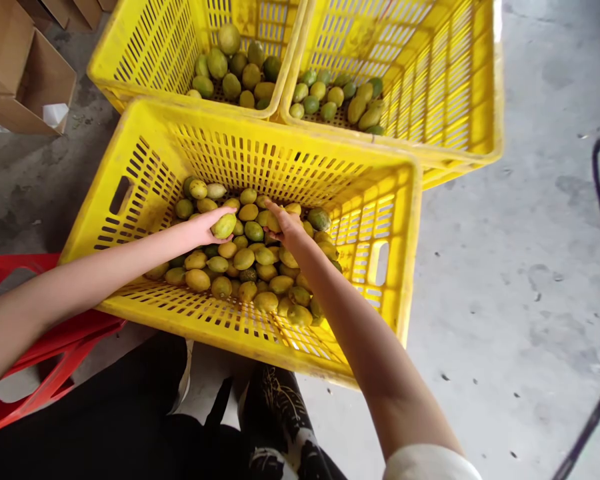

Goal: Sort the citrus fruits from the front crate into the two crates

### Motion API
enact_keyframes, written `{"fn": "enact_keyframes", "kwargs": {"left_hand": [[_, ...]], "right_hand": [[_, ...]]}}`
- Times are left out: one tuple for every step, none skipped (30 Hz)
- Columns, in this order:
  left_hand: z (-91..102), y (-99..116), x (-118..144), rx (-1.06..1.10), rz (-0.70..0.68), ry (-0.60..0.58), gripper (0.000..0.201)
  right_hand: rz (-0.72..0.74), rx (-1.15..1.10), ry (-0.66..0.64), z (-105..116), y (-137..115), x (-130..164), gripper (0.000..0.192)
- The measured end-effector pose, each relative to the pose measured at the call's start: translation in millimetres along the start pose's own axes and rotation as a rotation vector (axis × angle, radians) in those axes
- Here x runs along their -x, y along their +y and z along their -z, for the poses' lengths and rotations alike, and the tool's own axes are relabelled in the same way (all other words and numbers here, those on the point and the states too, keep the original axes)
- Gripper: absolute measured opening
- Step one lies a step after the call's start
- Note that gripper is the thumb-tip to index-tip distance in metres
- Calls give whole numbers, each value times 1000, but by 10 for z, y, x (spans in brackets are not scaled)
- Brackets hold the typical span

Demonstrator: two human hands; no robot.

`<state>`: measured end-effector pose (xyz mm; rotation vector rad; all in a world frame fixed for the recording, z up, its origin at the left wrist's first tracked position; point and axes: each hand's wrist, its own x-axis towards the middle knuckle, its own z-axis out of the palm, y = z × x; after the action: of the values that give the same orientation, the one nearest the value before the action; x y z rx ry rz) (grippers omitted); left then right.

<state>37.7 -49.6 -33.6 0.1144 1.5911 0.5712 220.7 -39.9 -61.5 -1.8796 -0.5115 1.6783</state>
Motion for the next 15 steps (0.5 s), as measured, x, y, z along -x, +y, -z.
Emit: {"fn": "enact_keyframes", "kwargs": {"left_hand": [[1, -8, -3, -10, -3, 17, 27], [1, -17, -8, -19, -4, 28, 25], [1, -27, -15, -29, -2, 33, 24], [1, -35, -22, -44, 5, 30, 22], [1, -43, -30, -61, 17, 20, 21], [1, -50, -37, -77, 30, 13, 21], [2, -56, -42, -93, 45, 7, 20], [2, -60, -45, -104, 59, 2, 18], [3, -63, -46, -111, 71, -5, 17], [5, -64, -44, -114, 75, -11, 16], [6, -64, -40, -113, 77, -17, 15], [7, -64, -34, -107, 78, -22, 15], [8, -62, -27, -93, 81, -28, 14], [8, -60, -19, -72, 85, -28, 14], [7, -57, -10, -45, 92, -31, 14]], "right_hand": [[-15, -14, 13, -4, -3, 9, 22], [-8, -14, 23, -9, 0, 12, 20], [2, -12, 27, -15, 8, 9, 19], [11, -12, 31, -21, 22, 2, 18], [17, -11, 35, -27, 39, -9, 17], [18, -8, 40, -31, 59, -23, 16], [18, -4, 42, -32, 79, -40, 14], [23, 3, 41, -31, 99, -57, 14], [36, 13, 31, -26, 118, -76, 14], [59, 26, 18, -19, 136, -95, 16], [89, 42, 3, -10, 153, -114, 20], [128, 57, -5, -1, 168, -133, 24], [170, 70, -5, 8, 182, -150, 29], [211, 80, 3, 15, 194, -165, 35], [249, 85, 15, 20, 205, -179, 40]]}}
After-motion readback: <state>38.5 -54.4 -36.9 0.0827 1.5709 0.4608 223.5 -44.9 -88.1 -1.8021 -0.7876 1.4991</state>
